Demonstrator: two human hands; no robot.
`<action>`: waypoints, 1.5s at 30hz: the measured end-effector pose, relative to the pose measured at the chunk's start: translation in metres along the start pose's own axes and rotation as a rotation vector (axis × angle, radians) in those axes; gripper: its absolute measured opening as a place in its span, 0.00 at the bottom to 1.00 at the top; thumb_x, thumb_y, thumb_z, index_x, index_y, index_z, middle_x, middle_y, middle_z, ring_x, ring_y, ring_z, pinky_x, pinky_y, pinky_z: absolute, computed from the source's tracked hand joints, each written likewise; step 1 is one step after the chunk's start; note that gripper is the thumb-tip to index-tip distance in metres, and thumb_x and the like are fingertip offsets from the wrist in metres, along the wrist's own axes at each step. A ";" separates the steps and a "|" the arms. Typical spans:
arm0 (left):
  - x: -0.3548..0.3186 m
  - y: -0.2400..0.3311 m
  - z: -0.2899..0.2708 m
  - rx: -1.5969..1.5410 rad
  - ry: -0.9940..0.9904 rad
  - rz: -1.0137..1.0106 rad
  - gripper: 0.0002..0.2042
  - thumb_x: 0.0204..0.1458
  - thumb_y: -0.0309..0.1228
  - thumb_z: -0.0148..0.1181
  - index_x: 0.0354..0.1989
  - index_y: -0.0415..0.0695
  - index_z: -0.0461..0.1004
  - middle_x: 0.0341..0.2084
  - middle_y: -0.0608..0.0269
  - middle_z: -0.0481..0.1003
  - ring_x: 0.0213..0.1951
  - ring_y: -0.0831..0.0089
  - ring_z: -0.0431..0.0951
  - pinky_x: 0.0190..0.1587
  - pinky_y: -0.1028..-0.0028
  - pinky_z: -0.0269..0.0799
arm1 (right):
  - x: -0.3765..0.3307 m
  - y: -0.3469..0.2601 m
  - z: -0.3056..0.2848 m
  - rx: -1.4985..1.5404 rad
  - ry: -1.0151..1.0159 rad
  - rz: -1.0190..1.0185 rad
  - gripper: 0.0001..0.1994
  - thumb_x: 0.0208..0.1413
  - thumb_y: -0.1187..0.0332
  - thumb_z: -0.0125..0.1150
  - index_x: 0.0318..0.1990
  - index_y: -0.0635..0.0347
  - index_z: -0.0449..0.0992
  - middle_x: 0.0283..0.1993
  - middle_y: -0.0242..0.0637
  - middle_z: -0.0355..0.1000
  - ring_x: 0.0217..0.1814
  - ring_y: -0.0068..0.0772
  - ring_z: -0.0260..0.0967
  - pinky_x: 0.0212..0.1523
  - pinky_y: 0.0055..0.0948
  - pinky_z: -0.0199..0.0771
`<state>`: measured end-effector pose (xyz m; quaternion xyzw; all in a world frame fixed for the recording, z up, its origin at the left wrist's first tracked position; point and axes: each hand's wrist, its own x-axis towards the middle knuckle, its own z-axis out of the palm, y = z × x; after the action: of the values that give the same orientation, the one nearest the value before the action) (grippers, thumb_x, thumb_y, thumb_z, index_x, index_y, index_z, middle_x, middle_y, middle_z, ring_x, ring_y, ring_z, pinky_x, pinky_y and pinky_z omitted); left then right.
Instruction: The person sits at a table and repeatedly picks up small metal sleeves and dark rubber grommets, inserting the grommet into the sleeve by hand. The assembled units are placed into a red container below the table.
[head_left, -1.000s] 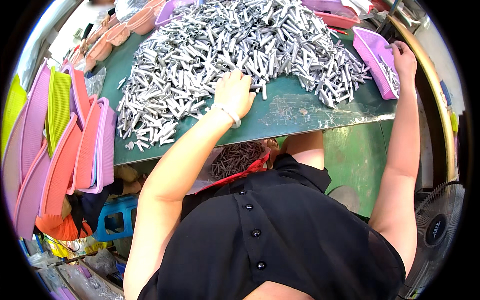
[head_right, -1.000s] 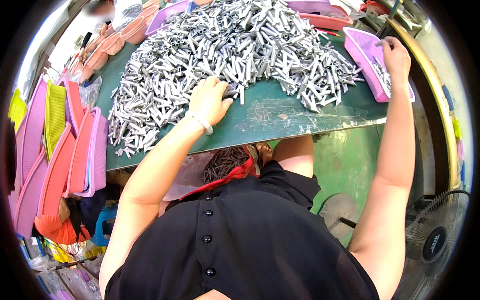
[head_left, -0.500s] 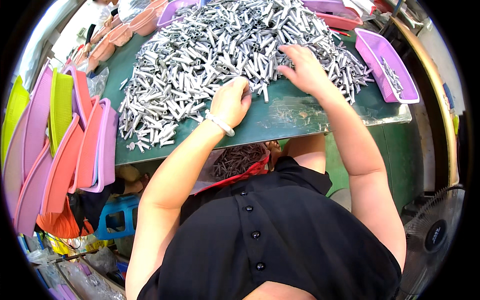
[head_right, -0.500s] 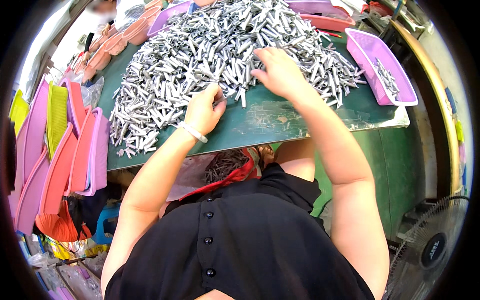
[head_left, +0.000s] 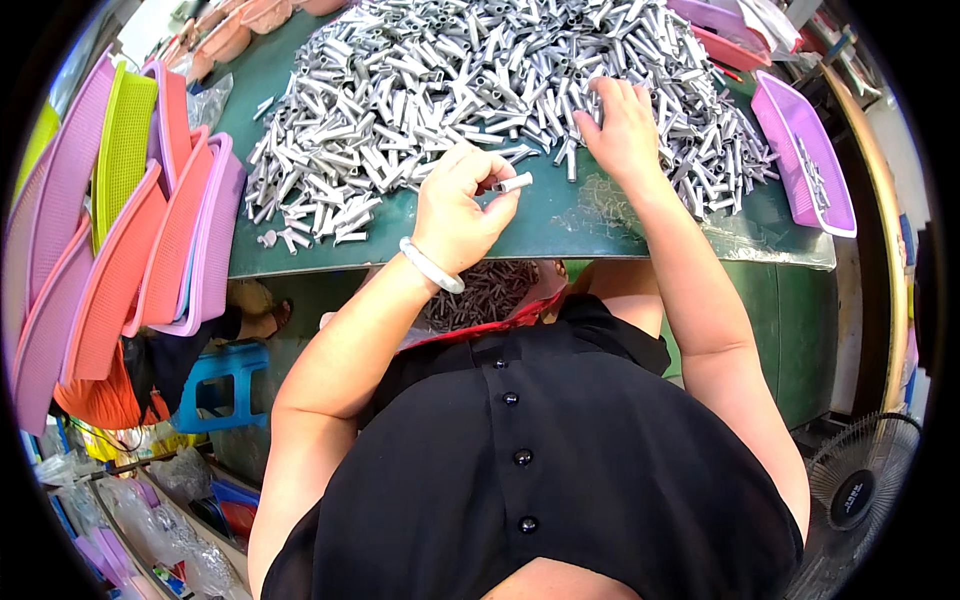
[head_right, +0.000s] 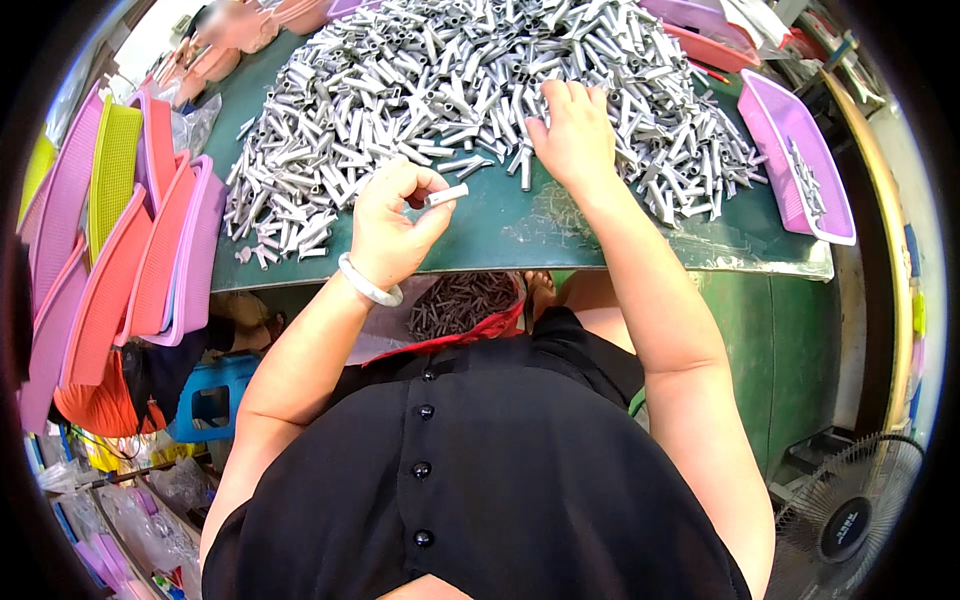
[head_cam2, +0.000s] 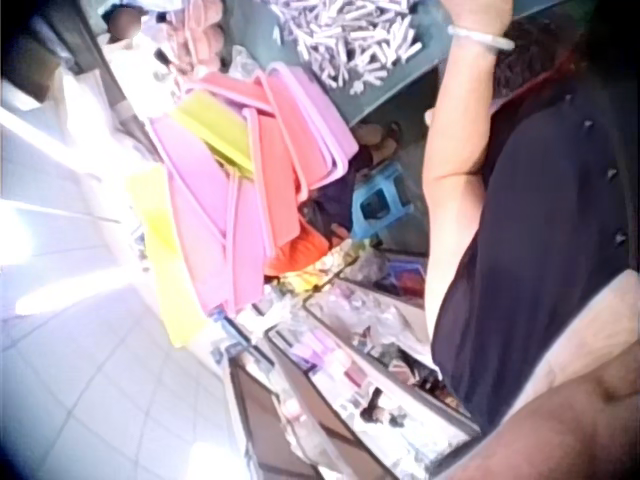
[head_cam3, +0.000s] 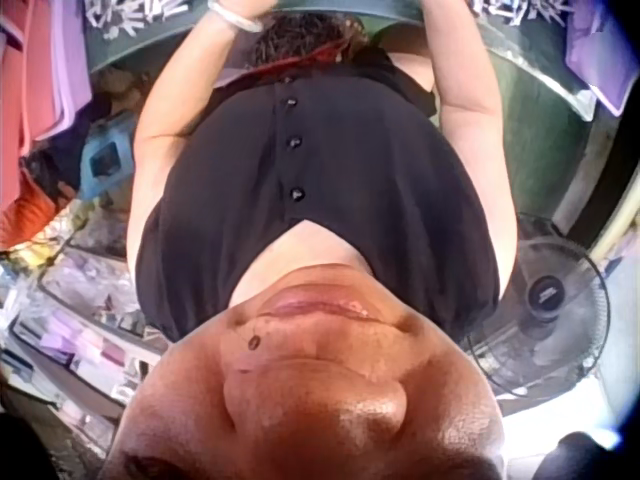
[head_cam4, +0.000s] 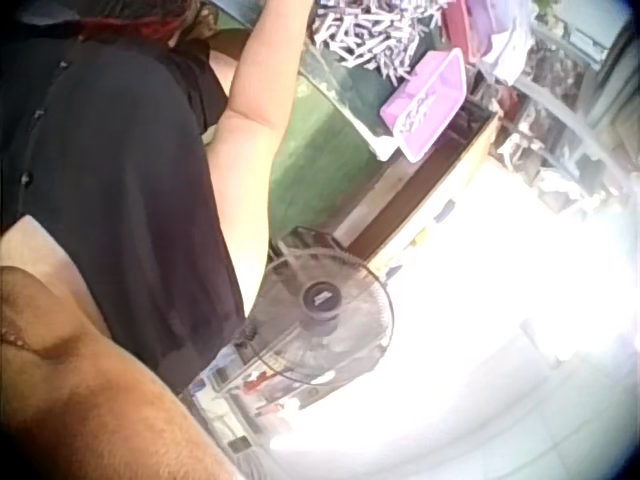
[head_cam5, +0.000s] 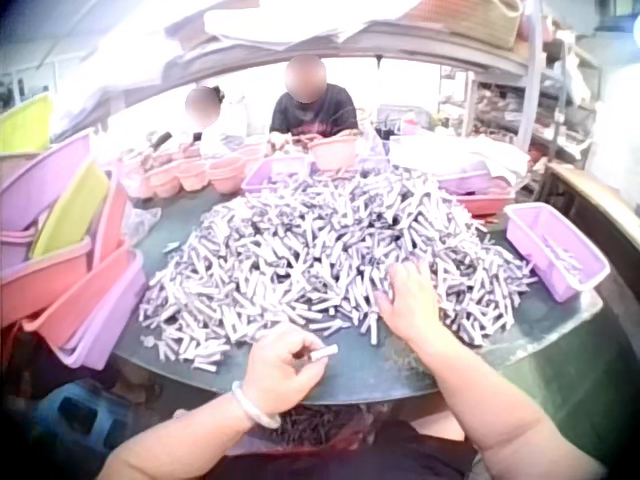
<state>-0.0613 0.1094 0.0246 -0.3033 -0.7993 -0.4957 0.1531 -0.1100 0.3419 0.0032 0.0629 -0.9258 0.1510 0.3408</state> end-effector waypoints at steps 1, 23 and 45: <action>-0.001 0.002 -0.001 0.054 0.018 0.036 0.06 0.39 0.20 0.61 0.26 0.41 0.72 0.24 0.64 0.71 0.26 0.73 0.69 0.30 0.76 0.66 | -0.001 0.001 0.002 0.018 0.007 0.006 0.20 0.44 0.66 0.65 0.45 0.59 0.69 0.44 0.44 0.68 0.50 0.50 0.63 0.50 0.41 0.66; -0.033 0.026 -0.027 0.453 0.011 0.252 0.09 0.35 0.21 0.60 0.27 0.45 0.71 0.25 0.64 0.73 0.34 0.62 0.74 0.37 0.68 0.66 | -0.012 0.000 0.011 0.220 -0.016 0.082 0.20 0.43 0.76 0.59 0.47 0.59 0.67 0.44 0.45 0.69 0.49 0.50 0.64 0.50 0.42 0.65; -0.033 0.004 -0.023 0.298 -0.316 -0.090 0.09 0.48 0.33 0.62 0.33 0.41 0.76 0.23 0.55 0.75 0.23 0.66 0.75 0.27 0.70 0.71 | -0.034 -0.037 -0.021 0.540 -0.080 -0.218 0.18 0.40 0.81 0.57 0.43 0.58 0.71 0.40 0.40 0.69 0.46 0.46 0.65 0.47 0.37 0.67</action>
<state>-0.0343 0.0789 0.0202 -0.3154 -0.8905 -0.3247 0.0469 -0.0637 0.3140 0.0049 0.2561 -0.8525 0.3521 0.2893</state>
